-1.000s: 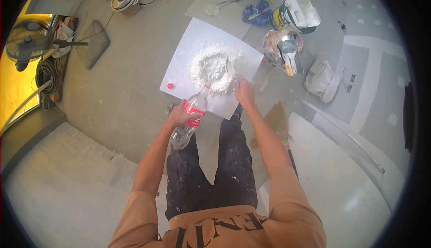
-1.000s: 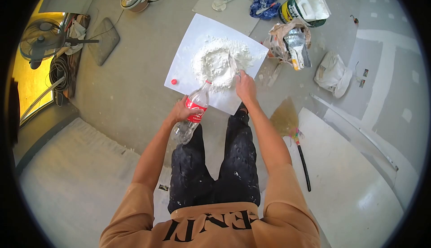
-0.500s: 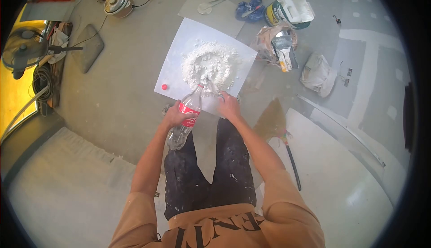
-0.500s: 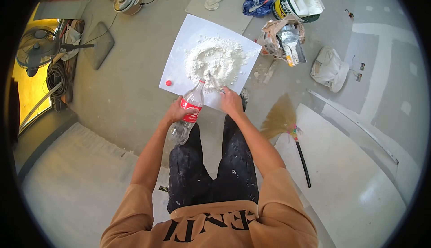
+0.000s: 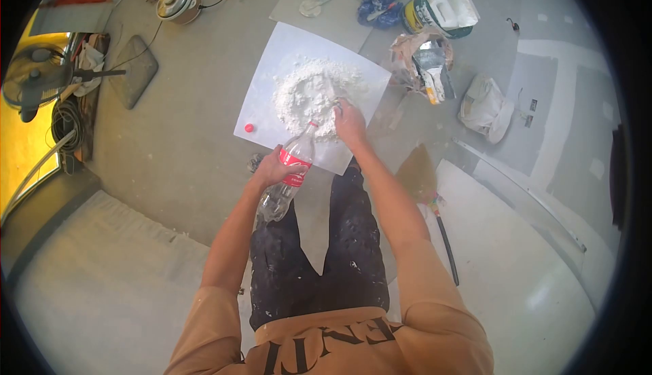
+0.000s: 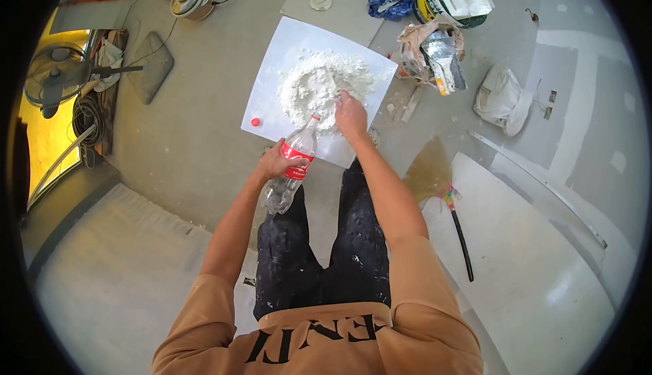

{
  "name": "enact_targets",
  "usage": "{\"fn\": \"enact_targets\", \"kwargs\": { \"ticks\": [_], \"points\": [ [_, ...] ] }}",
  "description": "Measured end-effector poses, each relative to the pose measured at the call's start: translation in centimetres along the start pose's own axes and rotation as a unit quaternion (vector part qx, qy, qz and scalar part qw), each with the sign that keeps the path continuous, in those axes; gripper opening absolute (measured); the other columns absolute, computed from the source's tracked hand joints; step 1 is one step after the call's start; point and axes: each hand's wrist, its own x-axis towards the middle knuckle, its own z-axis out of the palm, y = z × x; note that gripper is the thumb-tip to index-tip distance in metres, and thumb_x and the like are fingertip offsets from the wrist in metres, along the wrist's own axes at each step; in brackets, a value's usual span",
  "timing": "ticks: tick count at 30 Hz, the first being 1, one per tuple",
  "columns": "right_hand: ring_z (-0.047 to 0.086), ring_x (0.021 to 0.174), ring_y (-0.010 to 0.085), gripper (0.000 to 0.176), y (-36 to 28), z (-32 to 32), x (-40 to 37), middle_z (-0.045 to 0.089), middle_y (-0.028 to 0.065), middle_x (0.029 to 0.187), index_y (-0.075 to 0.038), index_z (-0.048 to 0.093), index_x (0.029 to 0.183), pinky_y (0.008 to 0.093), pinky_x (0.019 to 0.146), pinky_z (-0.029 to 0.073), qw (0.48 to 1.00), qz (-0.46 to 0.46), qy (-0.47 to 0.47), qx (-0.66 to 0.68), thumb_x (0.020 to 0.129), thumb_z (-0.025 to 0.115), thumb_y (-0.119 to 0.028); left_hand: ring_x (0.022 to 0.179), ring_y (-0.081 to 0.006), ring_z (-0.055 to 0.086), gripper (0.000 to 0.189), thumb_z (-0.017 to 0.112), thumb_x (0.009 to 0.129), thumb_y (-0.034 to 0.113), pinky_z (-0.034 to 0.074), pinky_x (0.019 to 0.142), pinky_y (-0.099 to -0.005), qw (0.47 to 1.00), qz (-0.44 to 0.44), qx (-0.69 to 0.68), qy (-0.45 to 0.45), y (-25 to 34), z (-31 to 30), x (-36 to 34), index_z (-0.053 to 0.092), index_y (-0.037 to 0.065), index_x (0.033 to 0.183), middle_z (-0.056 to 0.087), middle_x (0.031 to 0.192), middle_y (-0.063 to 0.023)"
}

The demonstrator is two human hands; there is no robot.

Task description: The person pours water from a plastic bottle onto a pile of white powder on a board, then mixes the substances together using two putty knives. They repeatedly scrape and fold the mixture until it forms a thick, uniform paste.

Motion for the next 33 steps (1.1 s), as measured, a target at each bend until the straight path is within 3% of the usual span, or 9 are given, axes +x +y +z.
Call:
{"fn": "enact_targets", "kwargs": {
  "ticks": [4, 7, 10, 13, 15, 18, 25, 28, 33],
  "points": [
    [0.068, 0.101, 0.0465, 0.032, -1.2, -0.4, -3.1, 0.072, 0.0273, 0.106, -0.001, 0.064, 0.124, 0.0537, 0.088, 0.053, 0.994, 0.019, -0.110, 0.005, 0.100, 0.060, -0.021, 0.120, -0.0404, 0.067, 0.113, 0.088, 0.061, 0.064, 0.051, 0.104, -0.0430, 1.000, 0.002, -0.005, 0.008, 0.5, 0.1, 0.0, 0.050, -0.009, 0.139, 0.068, 0.126, -0.0302],
    [0.068, 0.102, 0.0456, 0.032, -0.1, -1.0, -5.3, 0.072, 0.0253, 0.108, -0.001, 0.065, 0.124, 0.0531, 0.089, 0.053, 1.000, -0.005, -0.006, 0.007, 0.100, 0.060, -0.021, 0.118, -0.0404, 0.068, 0.111, 0.088, 0.061, 0.064, 0.052, 0.103, -0.0431, 0.999, 0.009, 0.020, 0.024, 1.0, -0.3, -0.6, 0.052, -0.009, 0.136, 0.069, 0.124, -0.0303],
    [0.068, 0.102, 0.0448, 0.032, 1.9, -2.9, -4.0, 0.072, 0.0238, 0.110, -0.001, 0.065, 0.124, 0.0521, 0.089, 0.054, 0.999, 0.002, 0.036, -0.028, 0.099, 0.060, -0.020, 0.116, -0.0402, 0.069, 0.114, 0.088, 0.060, 0.064, 0.052, 0.101, -0.0432, 1.000, 0.013, 0.005, 0.016, 1.4, -0.5, -0.4, 0.050, -0.010, 0.138, 0.070, 0.121, -0.0304],
    [0.068, 0.103, 0.0447, 0.032, 2.8, -4.1, -3.4, 0.072, 0.0239, 0.108, -0.001, 0.065, 0.125, 0.0517, 0.089, 0.054, 0.996, 0.060, -0.018, -0.058, 0.099, 0.061, -0.020, 0.115, -0.0397, 0.069, 0.117, 0.088, 0.060, 0.064, 0.053, 0.100, -0.0433, 0.999, 0.009, 0.034, 0.027, 1.3, -0.7, -0.5, 0.048, -0.011, 0.141, 0.070, 0.121, -0.0304],
    [0.068, 0.101, 0.0451, 0.033, 3.0, -3.6, -5.4, 0.073, 0.0244, 0.107, -0.002, 0.066, 0.126, 0.0519, 0.088, 0.054, 0.996, 0.024, -0.010, -0.081, 0.099, 0.062, -0.021, 0.121, -0.0418, 0.066, 0.132, 0.086, 0.057, 0.071, 0.051, 0.105, -0.0438, 1.000, 0.003, 0.028, -0.012, 1.5, -1.0, -0.4, 0.041, -0.013, 0.148, 0.065, 0.129, -0.0334],
    [0.069, 0.100, 0.0468, 0.037, 3.1, -0.6, -8.2, 0.072, 0.0285, 0.104, -0.003, 0.064, 0.130, 0.0534, 0.087, 0.054, 0.991, 0.128, -0.025, -0.025, 0.099, 0.062, -0.023, 0.117, -0.0408, 0.068, 0.120, 0.088, 0.060, 0.066, 0.053, 0.102, -0.0432, 0.999, 0.017, 0.046, 0.017, 1.3, -0.5, -0.4, 0.047, -0.011, 0.142, 0.069, 0.123, -0.0322],
    [0.069, 0.101, 0.0475, 0.035, -1.3, 2.3, -5.7, 0.072, 0.0299, 0.107, 0.000, 0.066, 0.125, 0.0524, 0.089, 0.054, 0.996, 0.072, -0.024, 0.045, 0.100, 0.061, -0.024, 0.122, -0.0406, 0.066, 0.131, 0.087, 0.057, 0.070, 0.051, 0.105, -0.0435, 0.998, -0.001, 0.050, 0.032, 0.7, -0.3, -0.6, 0.043, -0.013, 0.147, 0.066, 0.129, -0.0325],
    [0.069, 0.101, 0.0472, 0.035, -1.3, 1.0, -1.8, 0.071, 0.0306, 0.107, 0.001, 0.065, 0.124, 0.0526, 0.089, 0.054, 0.994, 0.101, -0.022, 0.025, 0.099, 0.062, -0.024, 0.122, -0.0390, 0.066, 0.130, 0.089, 0.057, 0.068, 0.051, 0.105, -0.0429, 1.000, -0.002, 0.029, 0.005, 1.0, -0.7, -0.7, 0.043, -0.012, 0.148, 0.066, 0.130, -0.0315],
    [0.069, 0.101, 0.0477, 0.036, 1.5, -1.3, -2.4, 0.071, 0.0308, 0.108, 0.000, 0.066, 0.127, 0.0527, 0.090, 0.053, 0.996, 0.091, 0.014, 0.019, 0.099, 0.061, -0.023, 0.119, -0.0382, 0.068, 0.116, 0.089, 0.058, 0.065, 0.052, 0.104, -0.0432, 1.000, 0.009, 0.019, 0.017, 0.1, -0.3, 0.2, 0.052, -0.009, 0.140, 0.068, 0.126, -0.0291]
  ]
}}
